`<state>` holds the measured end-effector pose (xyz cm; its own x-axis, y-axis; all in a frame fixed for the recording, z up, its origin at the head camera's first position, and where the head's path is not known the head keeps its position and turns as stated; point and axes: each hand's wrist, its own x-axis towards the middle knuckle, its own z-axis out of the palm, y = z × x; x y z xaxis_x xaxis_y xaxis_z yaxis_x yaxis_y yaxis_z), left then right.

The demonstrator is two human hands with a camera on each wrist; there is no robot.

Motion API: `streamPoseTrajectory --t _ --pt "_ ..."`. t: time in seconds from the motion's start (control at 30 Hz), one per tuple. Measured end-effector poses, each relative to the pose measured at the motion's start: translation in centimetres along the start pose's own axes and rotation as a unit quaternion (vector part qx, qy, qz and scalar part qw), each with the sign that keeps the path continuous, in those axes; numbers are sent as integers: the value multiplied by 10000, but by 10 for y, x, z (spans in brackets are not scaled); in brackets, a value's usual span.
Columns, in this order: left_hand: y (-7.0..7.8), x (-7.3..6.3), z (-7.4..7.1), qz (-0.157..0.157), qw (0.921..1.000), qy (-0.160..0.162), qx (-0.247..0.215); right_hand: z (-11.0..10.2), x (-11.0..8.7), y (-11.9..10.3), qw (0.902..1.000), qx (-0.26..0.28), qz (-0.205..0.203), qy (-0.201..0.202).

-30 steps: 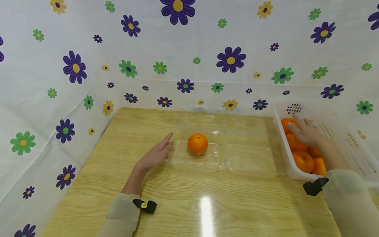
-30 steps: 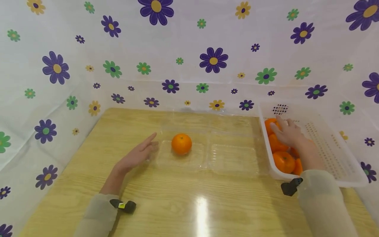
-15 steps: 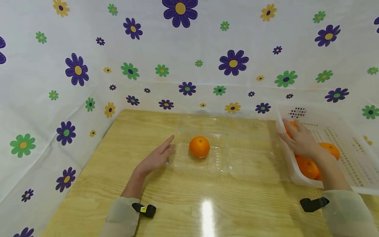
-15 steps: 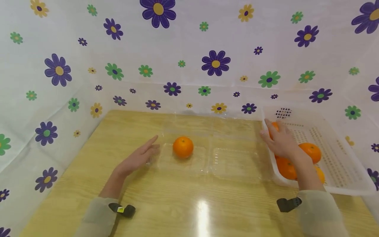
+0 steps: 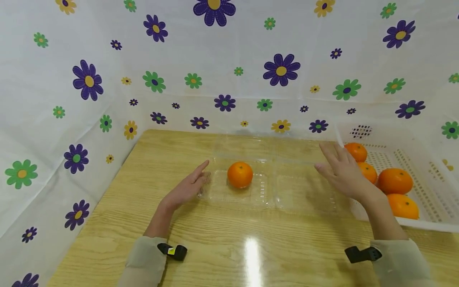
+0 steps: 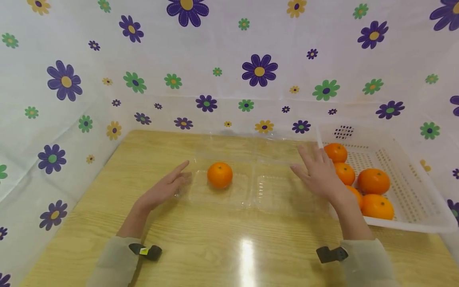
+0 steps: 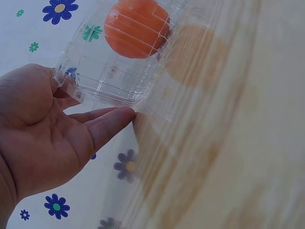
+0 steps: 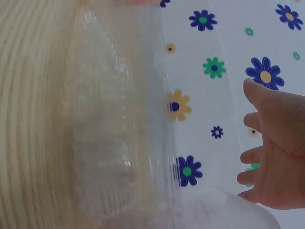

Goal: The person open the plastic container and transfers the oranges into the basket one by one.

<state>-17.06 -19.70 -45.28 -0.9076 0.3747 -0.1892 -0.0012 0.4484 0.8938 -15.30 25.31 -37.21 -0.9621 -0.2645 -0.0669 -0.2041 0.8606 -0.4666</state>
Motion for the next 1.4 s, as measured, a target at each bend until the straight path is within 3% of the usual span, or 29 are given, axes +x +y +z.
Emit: streamPoseTrajectory --t 0.3,0.6,0.87,1.4 --pt "0 -1 0 74 9999 32 -60 20 6 -28 9983 -58 -516 275" --pt "6 -1 1 112 9999 -28 -98 41 14 -45 9975 80 -641 281" --pt "4 0 0 173 9998 -56 -128 55 17 -55 9968 131 -761 212" --pt "0 -3 -1 213 9996 -107 -161 74 15 -69 9938 729 -808 234"
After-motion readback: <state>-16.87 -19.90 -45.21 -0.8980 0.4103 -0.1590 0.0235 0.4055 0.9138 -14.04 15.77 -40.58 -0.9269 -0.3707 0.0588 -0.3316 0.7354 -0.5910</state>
